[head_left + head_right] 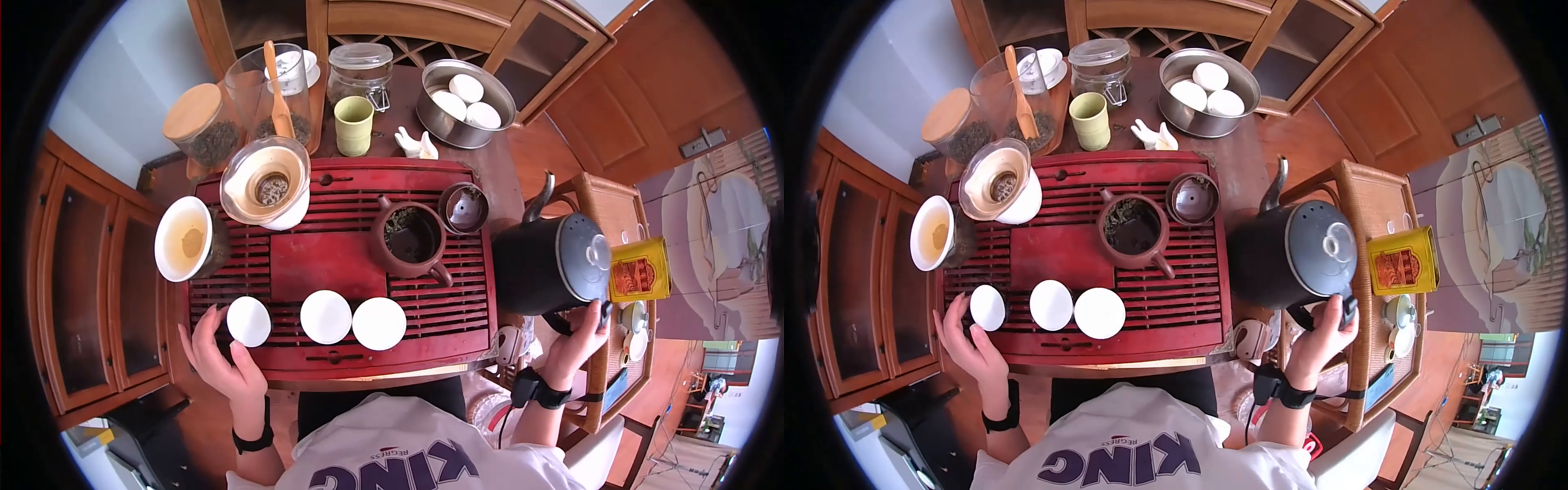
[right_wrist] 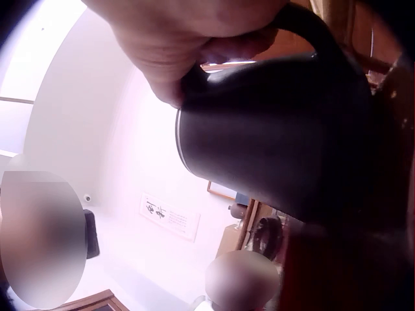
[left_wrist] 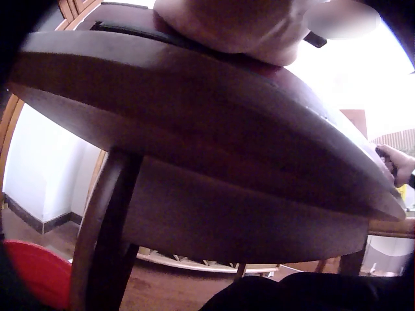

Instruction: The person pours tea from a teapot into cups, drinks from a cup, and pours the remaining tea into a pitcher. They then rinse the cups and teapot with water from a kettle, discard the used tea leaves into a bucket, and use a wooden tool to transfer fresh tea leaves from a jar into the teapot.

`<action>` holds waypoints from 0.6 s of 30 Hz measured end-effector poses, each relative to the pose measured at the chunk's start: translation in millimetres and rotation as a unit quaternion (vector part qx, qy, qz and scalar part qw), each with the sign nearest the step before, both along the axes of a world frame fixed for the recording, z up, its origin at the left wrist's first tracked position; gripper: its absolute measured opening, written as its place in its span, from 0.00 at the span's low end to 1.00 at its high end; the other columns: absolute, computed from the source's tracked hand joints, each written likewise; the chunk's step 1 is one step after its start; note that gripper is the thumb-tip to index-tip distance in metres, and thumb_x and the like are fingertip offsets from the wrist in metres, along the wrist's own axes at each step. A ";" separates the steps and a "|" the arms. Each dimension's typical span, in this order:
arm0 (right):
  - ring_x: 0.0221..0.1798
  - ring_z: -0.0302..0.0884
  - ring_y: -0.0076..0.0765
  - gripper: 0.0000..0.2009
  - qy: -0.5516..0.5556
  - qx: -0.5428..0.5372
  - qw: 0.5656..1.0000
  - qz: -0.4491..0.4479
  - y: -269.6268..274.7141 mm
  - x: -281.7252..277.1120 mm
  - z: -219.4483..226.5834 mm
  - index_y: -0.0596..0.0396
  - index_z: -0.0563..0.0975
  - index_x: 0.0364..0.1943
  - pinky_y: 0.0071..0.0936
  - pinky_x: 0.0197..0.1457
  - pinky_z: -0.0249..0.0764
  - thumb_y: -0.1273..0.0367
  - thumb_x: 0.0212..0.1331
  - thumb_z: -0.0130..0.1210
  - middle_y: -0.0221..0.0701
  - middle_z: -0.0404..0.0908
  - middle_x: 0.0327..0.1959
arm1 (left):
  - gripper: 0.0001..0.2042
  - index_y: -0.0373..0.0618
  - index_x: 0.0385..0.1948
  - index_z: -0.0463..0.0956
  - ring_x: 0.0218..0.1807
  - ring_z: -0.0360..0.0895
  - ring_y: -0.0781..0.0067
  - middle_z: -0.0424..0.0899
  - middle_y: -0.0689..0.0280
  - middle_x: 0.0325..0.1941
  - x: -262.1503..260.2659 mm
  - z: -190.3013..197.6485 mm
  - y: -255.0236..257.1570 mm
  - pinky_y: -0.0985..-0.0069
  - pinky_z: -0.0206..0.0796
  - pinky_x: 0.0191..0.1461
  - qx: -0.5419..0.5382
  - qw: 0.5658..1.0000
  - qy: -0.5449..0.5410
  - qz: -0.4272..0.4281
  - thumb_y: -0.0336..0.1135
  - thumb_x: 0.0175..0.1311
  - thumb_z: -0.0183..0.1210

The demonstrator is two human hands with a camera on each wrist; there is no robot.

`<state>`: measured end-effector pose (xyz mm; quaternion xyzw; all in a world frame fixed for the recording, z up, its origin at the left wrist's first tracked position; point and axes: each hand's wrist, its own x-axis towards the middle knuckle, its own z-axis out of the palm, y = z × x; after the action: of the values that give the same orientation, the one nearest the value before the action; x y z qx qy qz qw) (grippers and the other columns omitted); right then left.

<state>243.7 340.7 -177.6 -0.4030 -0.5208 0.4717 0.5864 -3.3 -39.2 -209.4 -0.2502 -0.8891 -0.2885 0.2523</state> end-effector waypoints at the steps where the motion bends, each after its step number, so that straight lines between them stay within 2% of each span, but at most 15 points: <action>1: 0.23 0.60 0.15 0.07 -0.001 0.011 1.000 0.020 2.4 7.0 5.3 0.51 0.72 0.34 0.19 0.29 0.54 0.69 0.67 0.60 0.19 0.70 0.23 | 0.22 0.36 0.57 0.72 0.55 0.81 0.53 0.83 0.54 0.52 0.4 0.0 -0.3 0.43 0.44 0.78 0.002 1.000 0.000 0.001 0.43 0.71 0.47; 6: 0.26 0.61 0.15 0.09 -0.016 0.027 0.999 0.041 2.2 29.3 39.5 0.52 0.74 0.39 0.18 0.32 0.58 0.66 0.66 0.62 0.20 0.72 0.25 | 0.21 0.36 0.57 0.71 0.56 0.81 0.53 0.83 0.53 0.54 0.0 -3.7 -2.6 0.42 0.43 0.78 0.005 1.000 0.000 -0.002 0.43 0.72 0.46; 11: 0.26 0.61 0.15 0.09 -0.012 0.021 0.997 0.074 7.4 40.1 48.3 0.49 0.74 0.39 0.19 0.32 0.57 0.63 0.67 0.62 0.18 0.71 0.25 | 0.21 0.36 0.57 0.71 0.55 0.82 0.54 0.83 0.54 0.53 -0.1 -2.1 -1.3 0.43 0.43 0.78 0.006 1.000 0.007 0.000 0.43 0.72 0.46; 13: 0.27 0.61 0.14 0.08 -0.005 0.015 0.996 0.083 8.2 39.0 40.2 0.49 0.74 0.38 0.18 0.31 0.56 0.65 0.67 0.62 0.18 0.70 0.26 | 0.21 0.36 0.57 0.71 0.56 0.81 0.54 0.84 0.54 0.53 0.4 -1.9 -0.6 0.43 0.43 0.78 0.010 1.000 0.004 0.001 0.43 0.71 0.46; 15: 0.26 0.61 0.15 0.08 -0.010 0.013 0.999 0.046 0.2 29.2 34.4 0.51 0.74 0.39 0.17 0.31 0.57 0.68 0.65 0.62 0.19 0.71 0.26 | 0.21 0.36 0.57 0.72 0.56 0.81 0.54 0.84 0.54 0.52 0.2 -1.4 -1.4 0.43 0.44 0.78 0.016 1.000 0.000 0.005 0.43 0.71 0.46; 16: 0.26 0.62 0.16 0.09 0.001 0.010 0.999 0.030 0.5 30.6 27.4 0.53 0.74 0.43 0.17 0.31 0.58 0.71 0.63 0.63 0.20 0.71 0.28 | 0.22 0.36 0.58 0.72 0.56 0.81 0.54 0.84 0.54 0.52 -0.5 -1.7 -2.1 0.43 0.44 0.78 0.010 1.000 0.005 0.001 0.43 0.71 0.47; 17: 0.27 0.62 0.17 0.13 -0.013 0.010 0.997 0.069 0.5 33.0 27.9 0.56 0.74 0.48 0.16 0.32 0.59 0.72 0.62 0.63 0.22 0.72 0.29 | 0.22 0.36 0.58 0.72 0.56 0.81 0.53 0.84 0.54 0.52 -0.1 -2.3 -1.6 0.43 0.44 0.78 0.004 1.000 0.008 -0.001 0.43 0.71 0.47; 18: 0.28 0.64 0.17 0.15 -0.020 0.006 0.998 0.058 -0.5 34.5 29.3 0.57 0.73 0.50 0.17 0.33 0.61 0.73 0.62 0.63 0.23 0.73 0.31 | 0.22 0.36 0.58 0.72 0.56 0.81 0.53 0.84 0.54 0.52 0.1 -2.4 -0.9 0.43 0.44 0.78 0.008 1.000 0.006 0.003 0.43 0.71 0.47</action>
<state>278.2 340.2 -148.3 -0.3784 -0.5575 0.4934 0.5500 -3.1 -40.0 -211.8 -0.2470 -0.8858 -0.2936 0.2609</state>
